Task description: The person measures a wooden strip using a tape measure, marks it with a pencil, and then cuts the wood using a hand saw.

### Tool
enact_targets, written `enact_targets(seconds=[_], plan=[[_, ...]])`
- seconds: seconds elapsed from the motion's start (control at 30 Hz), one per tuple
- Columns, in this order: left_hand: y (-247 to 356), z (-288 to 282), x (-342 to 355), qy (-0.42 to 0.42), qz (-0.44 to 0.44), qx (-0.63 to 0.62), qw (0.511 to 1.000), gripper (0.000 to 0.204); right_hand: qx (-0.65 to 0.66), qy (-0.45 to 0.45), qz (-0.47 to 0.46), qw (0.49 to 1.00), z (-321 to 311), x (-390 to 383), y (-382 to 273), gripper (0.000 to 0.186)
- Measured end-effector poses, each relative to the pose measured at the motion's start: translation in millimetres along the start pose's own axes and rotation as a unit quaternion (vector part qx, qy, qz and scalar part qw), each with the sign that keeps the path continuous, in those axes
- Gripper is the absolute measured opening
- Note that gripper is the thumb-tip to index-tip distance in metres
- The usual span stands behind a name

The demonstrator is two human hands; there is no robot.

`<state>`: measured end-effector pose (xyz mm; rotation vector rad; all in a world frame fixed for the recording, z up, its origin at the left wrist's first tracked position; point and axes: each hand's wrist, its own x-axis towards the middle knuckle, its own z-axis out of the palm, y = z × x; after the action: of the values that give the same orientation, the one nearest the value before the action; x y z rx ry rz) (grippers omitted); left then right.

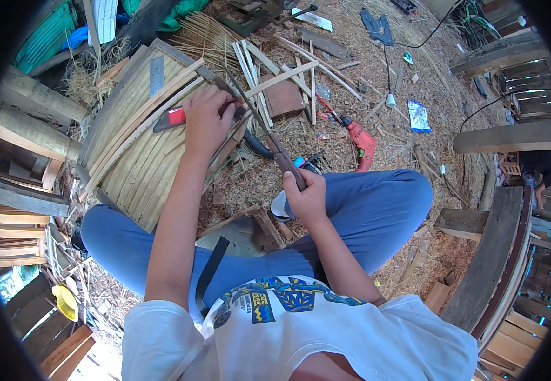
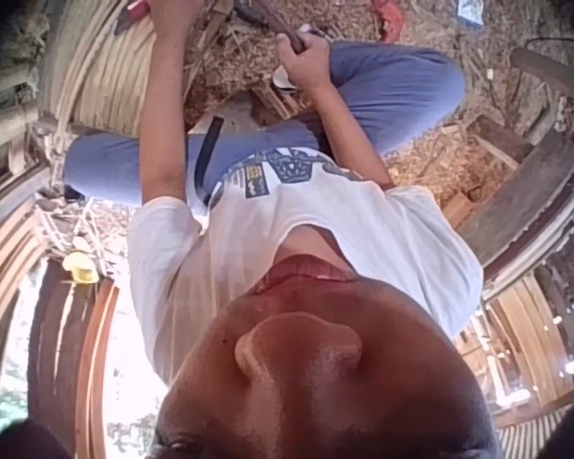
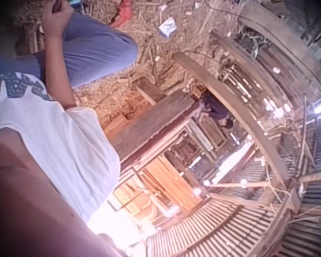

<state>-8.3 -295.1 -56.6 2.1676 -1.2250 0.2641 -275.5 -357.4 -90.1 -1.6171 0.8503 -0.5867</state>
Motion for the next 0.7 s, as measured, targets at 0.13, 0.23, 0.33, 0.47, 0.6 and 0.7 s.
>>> enact_targets(seconds=[0.13,0.23,0.33,0.47,0.6,0.7], plan=[[2.8,-1.3,-2.3,-0.008,-0.01,-0.001,1.0,0.012,0.003,-0.001,-0.001,1.0,-2.5,-5.5,-4.9,0.035],[3.8,-0.8,0.2,-0.002,-0.008,0.0,1.0,0.011,0.005,0.004,-0.006,1.0,-5.2,-7.1,1.7,0.035],[0.8,-1.3,-0.1,-0.003,-0.007,0.007,1.0,0.012,0.007,-0.008,0.009,1.0,-6.3,-4.8,-4.5,0.034],[2.1,0.0,-1.1,0.004,-0.001,0.0,1.0,0.011,0.001,-0.003,0.004,1.0,-8.6,-7.2,-4.0,0.034],[-1.9,1.0,0.5,0.003,-0.006,0.006,1.0,0.012,0.005,-0.004,0.005,1.0,-6.0,-4.4,-6.6,0.035],[1.0,-0.2,0.4,0.003,-0.004,-0.003,1.0,0.012,-0.02,-0.016,-0.002,1.0,-11.8,-9.9,2.6,0.03]])
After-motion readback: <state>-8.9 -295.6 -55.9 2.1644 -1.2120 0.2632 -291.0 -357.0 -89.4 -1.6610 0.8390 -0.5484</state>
